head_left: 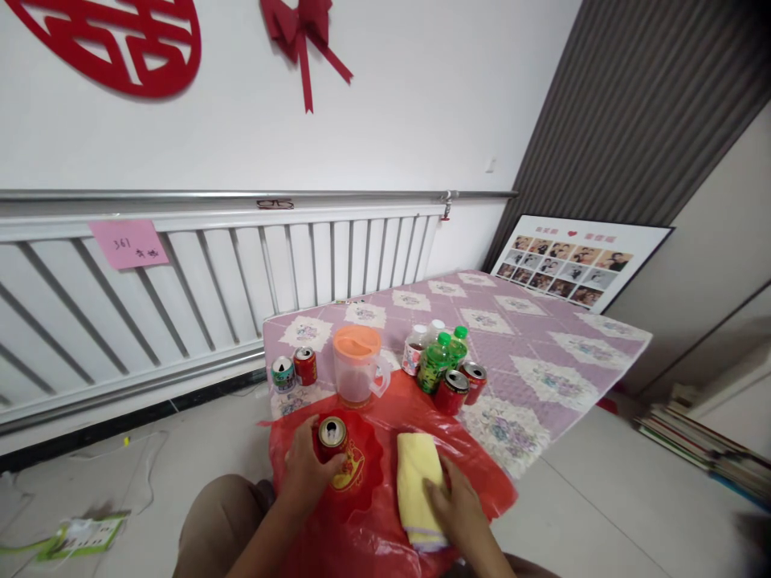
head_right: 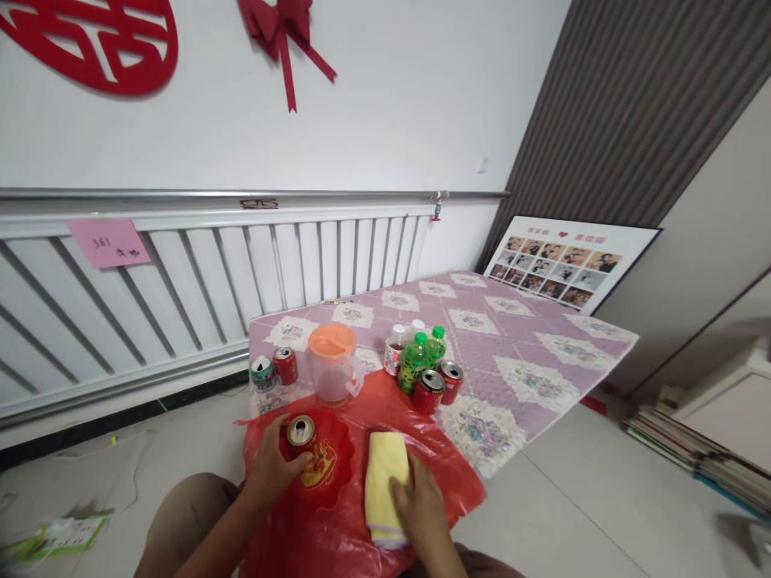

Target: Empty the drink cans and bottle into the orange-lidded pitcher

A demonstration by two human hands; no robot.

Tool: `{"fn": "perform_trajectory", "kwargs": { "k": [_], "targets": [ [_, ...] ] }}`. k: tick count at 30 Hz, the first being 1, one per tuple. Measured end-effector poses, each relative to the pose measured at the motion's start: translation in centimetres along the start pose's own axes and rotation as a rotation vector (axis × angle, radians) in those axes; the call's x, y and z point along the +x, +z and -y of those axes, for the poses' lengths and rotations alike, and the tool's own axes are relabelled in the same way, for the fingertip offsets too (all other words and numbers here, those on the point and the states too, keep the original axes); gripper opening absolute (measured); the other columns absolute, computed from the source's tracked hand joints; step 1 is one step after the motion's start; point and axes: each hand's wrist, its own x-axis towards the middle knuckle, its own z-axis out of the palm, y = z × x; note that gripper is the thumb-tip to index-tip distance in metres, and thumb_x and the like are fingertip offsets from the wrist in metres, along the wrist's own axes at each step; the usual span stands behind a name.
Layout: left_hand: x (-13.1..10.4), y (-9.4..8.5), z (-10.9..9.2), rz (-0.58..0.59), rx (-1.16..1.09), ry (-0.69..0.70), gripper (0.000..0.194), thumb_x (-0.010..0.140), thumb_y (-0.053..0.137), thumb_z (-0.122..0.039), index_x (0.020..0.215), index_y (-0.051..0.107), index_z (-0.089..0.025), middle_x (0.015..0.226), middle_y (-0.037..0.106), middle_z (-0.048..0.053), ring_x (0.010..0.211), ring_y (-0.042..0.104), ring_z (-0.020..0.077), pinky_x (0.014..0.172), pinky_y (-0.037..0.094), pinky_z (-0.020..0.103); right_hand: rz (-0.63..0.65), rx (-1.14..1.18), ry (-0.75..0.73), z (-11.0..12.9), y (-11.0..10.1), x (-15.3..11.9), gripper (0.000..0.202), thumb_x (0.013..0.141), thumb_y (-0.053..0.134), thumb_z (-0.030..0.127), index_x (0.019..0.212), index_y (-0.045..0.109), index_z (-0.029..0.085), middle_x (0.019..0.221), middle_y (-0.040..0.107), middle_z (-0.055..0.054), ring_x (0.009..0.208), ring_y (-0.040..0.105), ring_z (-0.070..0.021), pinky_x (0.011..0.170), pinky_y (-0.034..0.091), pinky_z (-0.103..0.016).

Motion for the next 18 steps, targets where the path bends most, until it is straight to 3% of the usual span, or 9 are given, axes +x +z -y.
{"fn": "perform_trajectory", "kwargs": {
  "k": [6,18],
  "targets": [
    [-0.4,0.6,-0.6,-0.042,0.081,0.034,0.072,0.061,0.073,-0.029,0.126,0.045,-0.017,0.125,0.057,0.012,0.118,0.055,0.0317,0.101,0.043,0.049,-0.140,-0.083,-0.193,0.1,-0.3,-0.5,0.050,0.079,0.052,0.047,0.118,0.057,0.017,0.122,0.062,-0.016,0.117,0.056,-0.0332,0.101,0.042,-0.054],
    [-0.2,0.7,-0.7,-0.022,-0.004,0.036,0.058,0.065,0.071,-0.022,0.118,0.047,-0.018,0.116,0.058,0.008,0.111,0.058,0.0261,0.099,0.045,0.044,-0.093,-0.090,-0.336,0.7,2.4,-3.6,0.039,0.084,0.051,0.036,0.120,0.056,0.022,0.122,0.064,-0.012,0.114,0.060,-0.0300,0.095,0.050,-0.050]
  ]
}}
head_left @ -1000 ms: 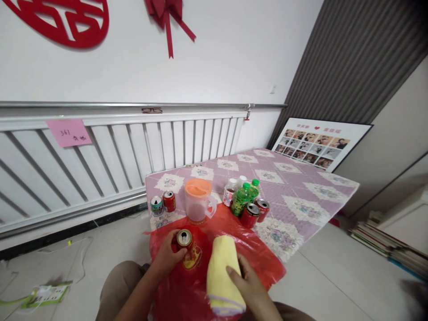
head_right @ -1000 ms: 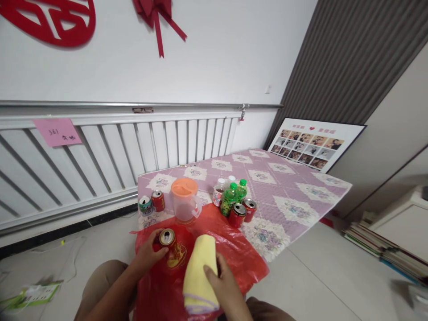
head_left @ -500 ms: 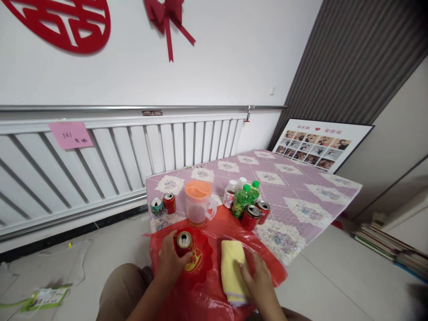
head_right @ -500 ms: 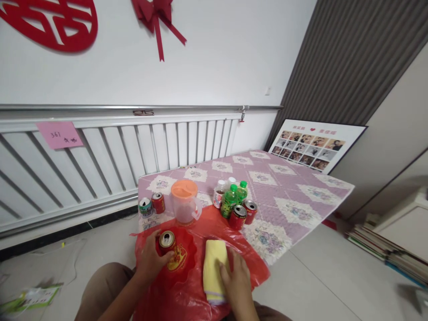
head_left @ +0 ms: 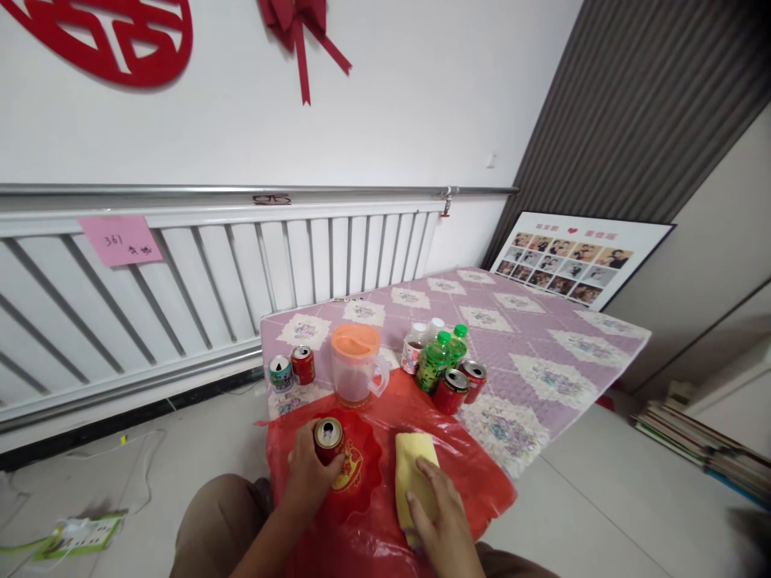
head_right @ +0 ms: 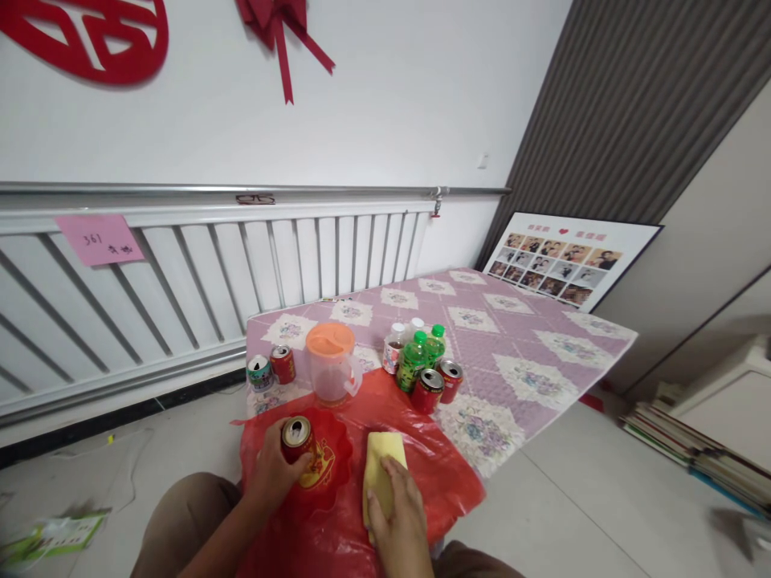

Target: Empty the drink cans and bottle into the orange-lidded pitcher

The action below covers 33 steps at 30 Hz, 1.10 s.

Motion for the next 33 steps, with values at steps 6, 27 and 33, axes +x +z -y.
{"fn": "perform_trajectory", "kwargs": {
  "k": [6,27,33],
  "targets": [
    [0.5,-0.7,0.8,0.041,-0.101,0.056,0.060,0.063,0.071,-0.020,0.119,0.049,-0.018,0.116,0.060,0.008,0.110,0.059,0.0259,0.099,0.045,0.044,0.043,-0.097,-0.106,3.4,-0.2,0.1,0.043,0.083,0.055,0.032,0.125,0.056,0.024,0.126,0.062,-0.012,0.115,0.058,-0.0333,0.091,0.050,-0.054],
    [0.0,-4.2,-4.8,0.328,-0.284,0.196,0.086,0.060,0.065,-0.017,0.139,0.031,-0.019,0.122,0.059,0.011,0.115,0.059,0.0297,0.102,0.046,0.048,0.478,0.371,0.133,11.1,0.0,5.2,0.079,0.059,0.067,0.014,0.136,0.046,0.012,0.140,0.051,-0.017,0.132,0.044,-0.0291,0.113,0.032,-0.047],
    [-0.5,-3.5,-6.1,0.387,-0.326,0.199,0.087,0.059,0.063,-0.018,0.139,0.030,-0.019,0.124,0.058,0.011,0.117,0.058,0.0296,0.103,0.047,0.043,0.439,0.439,0.000,10.4,-1.0,5.0,0.075,0.058,0.062,0.009,0.131,0.050,0.021,0.132,0.058,-0.011,0.123,0.052,-0.0284,0.108,0.037,-0.048]
  ]
}}
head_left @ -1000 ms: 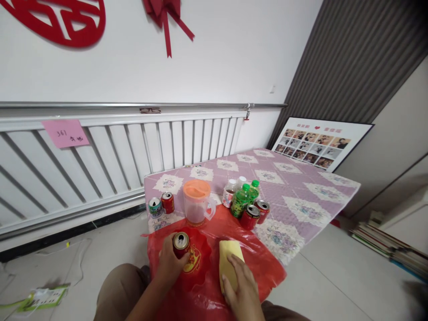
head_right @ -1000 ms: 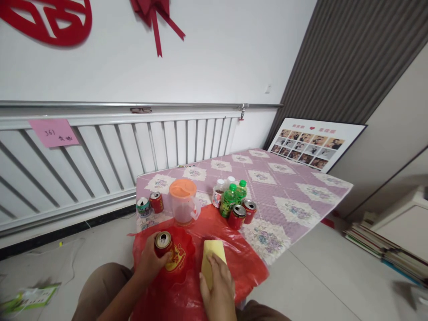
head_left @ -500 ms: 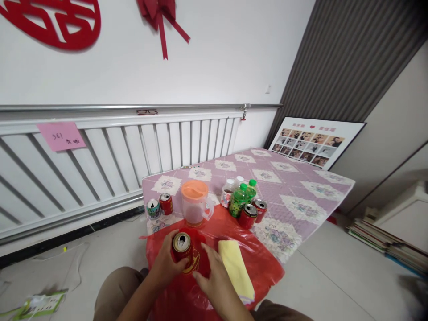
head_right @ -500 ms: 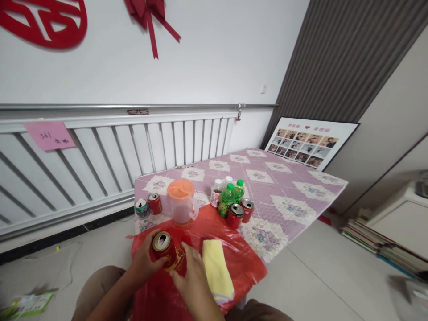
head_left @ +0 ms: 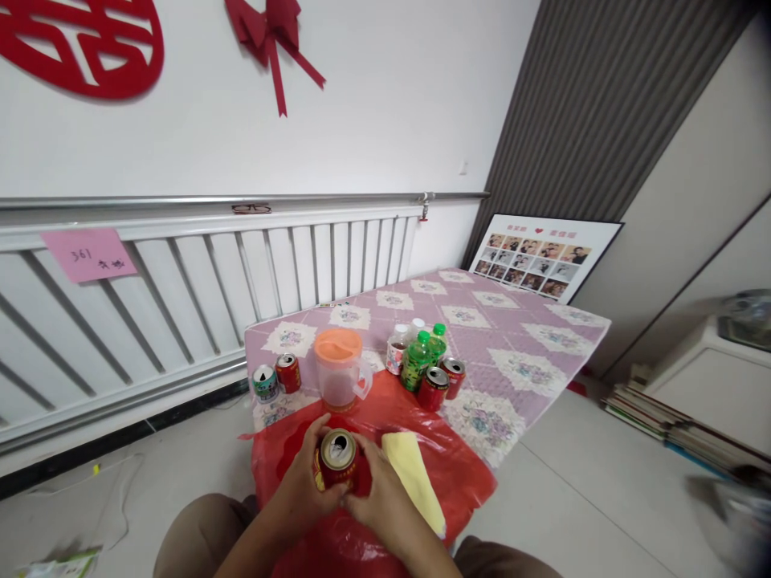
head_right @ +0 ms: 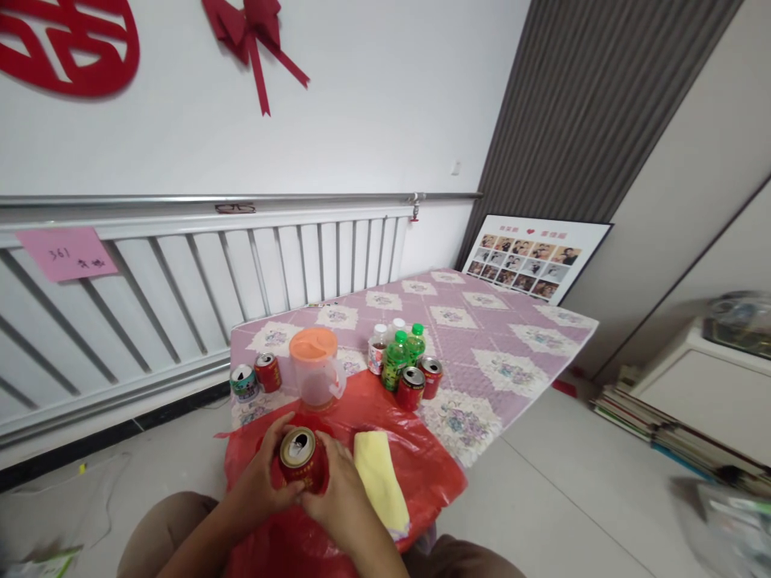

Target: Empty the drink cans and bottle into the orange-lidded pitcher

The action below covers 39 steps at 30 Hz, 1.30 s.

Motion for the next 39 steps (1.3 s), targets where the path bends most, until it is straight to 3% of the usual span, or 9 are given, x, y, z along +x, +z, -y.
{"fn": "perform_trajectory", "kwargs": {
  "k": [9,19,25,29,31,35,39],
  "targets": [
    [0.5,2.8,-0.3,0.119,-0.090,0.055,0.089,0.059,0.058,-0.009,0.139,0.023,-0.019,0.130,0.053,0.012,0.122,0.053,0.0272,0.108,0.042,0.043,-0.053,0.035,-0.014,0.0,-2.2,-0.7,0.071,0.056,0.059,0.006,0.125,0.054,0.021,0.124,0.062,-0.009,0.116,0.056,-0.0262,0.104,0.041,-0.044],
    [2.1,6.4,-2.1,0.207,-0.117,0.021,0.095,0.058,0.061,-0.004,0.144,0.024,-0.020,0.135,0.052,0.012,0.127,0.050,0.0293,0.112,0.037,0.046,-0.162,-0.021,0.028,-2.1,-5.6,-1.9,0.070,0.054,0.061,0.006,0.123,0.052,0.019,0.123,0.062,-0.012,0.116,0.056,-0.0285,0.104,0.040,-0.047],
    [2.9,8.4,-2.3,0.316,-0.151,0.025,0.102,0.066,0.064,-0.011,0.150,0.007,-0.021,0.154,0.029,0.014,0.143,0.029,0.0281,0.117,0.028,0.048,-0.271,-0.079,0.135,-3.7,-8.9,-2.4,0.072,0.056,0.068,0.013,0.125,0.051,0.017,0.128,0.059,-0.014,0.122,0.053,-0.0306,0.107,0.038,-0.050],
    [3.7,10.3,-1.5,0.184,-0.002,-0.070,0.074,0.078,0.057,-0.021,0.146,0.028,-0.018,0.153,0.033,0.013,0.143,0.029,0.0265,0.117,0.028,0.047,-0.409,-0.088,0.139,-5.4,-11.7,-2.8,0.067,0.059,0.069,0.018,0.124,0.052,0.019,0.124,0.063,-0.012,0.116,0.058,-0.0288,0.102,0.044,-0.046],
    [3.9,11.8,-1.3,0.149,0.125,-0.025,0.061,0.080,0.055,-0.022,0.139,0.042,-0.018,0.148,0.042,0.012,0.139,0.035,0.0269,0.116,0.028,0.048,-0.436,-0.063,0.141,-6.5,-13.2,-2.9,0.066,0.062,0.068,0.021,0.125,0.050,0.019,0.123,0.063,-0.012,0.113,0.061,-0.0272,0.099,0.047,-0.043],
    [3.8,15.2,-1.3,0.283,0.347,0.159,0.052,0.078,0.056,-0.021,0.130,0.055,-0.027,0.142,0.051,0.007,0.135,0.038,0.0301,0.114,0.025,0.055,-0.509,-0.095,0.181,-9.4,-16.0,-2.8,0.063,0.064,0.068,0.027,0.124,0.049,0.016,0.120,0.063,-0.014,0.112,0.061,-0.0276,0.098,0.048,-0.044],
    [3.1,18.2,0.0,0.373,0.453,0.143,0.053,0.073,0.065,-0.028,0.126,0.059,-0.028,0.141,0.052,0.007,0.135,0.039,0.0329,0.114,0.023,0.054,-0.615,-0.157,0.202,-12.2,-18.4,-2.5,0.061,0.062,0.069,0.031,0.119,0.051,0.017,0.116,0.065,-0.012,0.111,0.062,-0.0289,0.100,0.045,-0.047]
  ]
}}
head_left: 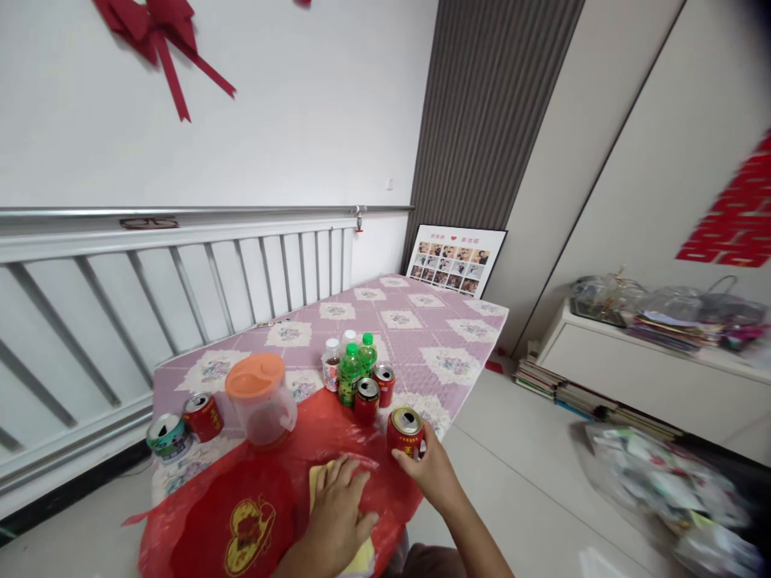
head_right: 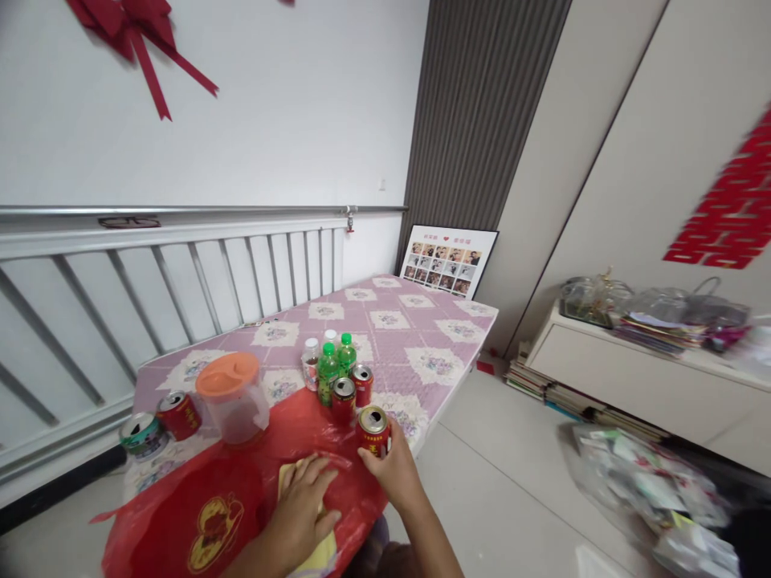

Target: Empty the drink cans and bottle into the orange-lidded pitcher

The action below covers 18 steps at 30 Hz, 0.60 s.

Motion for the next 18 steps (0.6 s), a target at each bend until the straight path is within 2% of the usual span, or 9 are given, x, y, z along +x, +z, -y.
{"fn": "perform_trajectory", "kwargs": {
  "k": [2,5,9,12,16,18],
  "targets": [
    [-0.1,1.5,0.6,0.037,0.038,-0.014,0.046,0.074,0.065,-0.029,0.120,0.063,-0.028,0.139,0.055,0.007,0.134,0.040,0.0326,0.114,0.023,0.053,-0.037,0.010,0.014,-1.1,-0.3,0.9,0.059,0.063,0.069,0.032,0.118,0.052,0.017,0.115,0.066,-0.011,0.107,0.063,-0.0281,0.097,0.047,-0.046],
    [-0.2,3.1,2.0,0.017,0.086,-0.008,0.041,0.075,0.063,-0.027,0.116,0.065,-0.031,0.139,0.055,0.003,0.135,0.040,0.0316,0.114,0.022,0.053,-0.077,0.044,0.029,-2.4,-0.5,2.0,0.057,0.064,0.069,0.033,0.116,0.053,0.017,0.110,0.067,-0.010,0.101,0.065,-0.0268,0.089,0.052,-0.043],
    [0.1,3.9,3.7,-0.024,0.128,0.066,0.038,0.072,0.065,-0.023,0.108,0.068,-0.032,0.134,0.060,0.002,0.128,0.047,0.0309,0.111,0.029,0.048,-0.128,0.046,0.037,-4.0,-0.1,3.7,0.058,0.064,0.069,0.034,0.116,0.052,0.017,0.108,0.067,-0.009,0.101,0.065,-0.0268,0.090,0.051,-0.042],
    [0.4,4.4,4.6,-0.018,0.160,0.149,0.043,0.067,0.066,-0.018,0.107,0.068,-0.035,0.131,0.062,-0.001,0.125,0.051,0.0290,0.108,0.032,0.043,-0.164,0.039,0.046,-5.1,0.6,4.8,0.057,0.063,0.069,0.034,0.115,0.053,0.017,0.108,0.067,-0.009,0.103,0.064,-0.0268,0.093,0.049,-0.043],
    [0.6,5.9,4.8,-0.123,0.252,0.067,0.042,0.060,0.065,-0.011,0.096,0.070,-0.034,0.125,0.065,-0.003,0.125,0.050,0.0295,0.109,0.028,0.044,-0.202,0.030,0.057,-6.1,1.6,6.1,0.058,0.063,0.071,0.036,0.114,0.053,0.016,0.110,0.066,-0.012,0.103,0.064,-0.0286,0.092,0.049,-0.044],
    [0.7,6.6,4.9,-0.157,0.301,0.080,0.041,0.059,0.064,-0.009,0.091,0.070,-0.034,0.123,0.067,-0.004,0.124,0.051,0.0284,0.108,0.030,0.042,-0.223,0.027,0.062,-6.6,2.1,6.7,0.059,0.063,0.072,0.037,0.114,0.053,0.016,0.109,0.067,-0.012,0.102,0.064,-0.0293,0.092,0.049,-0.045]
  ]
}}
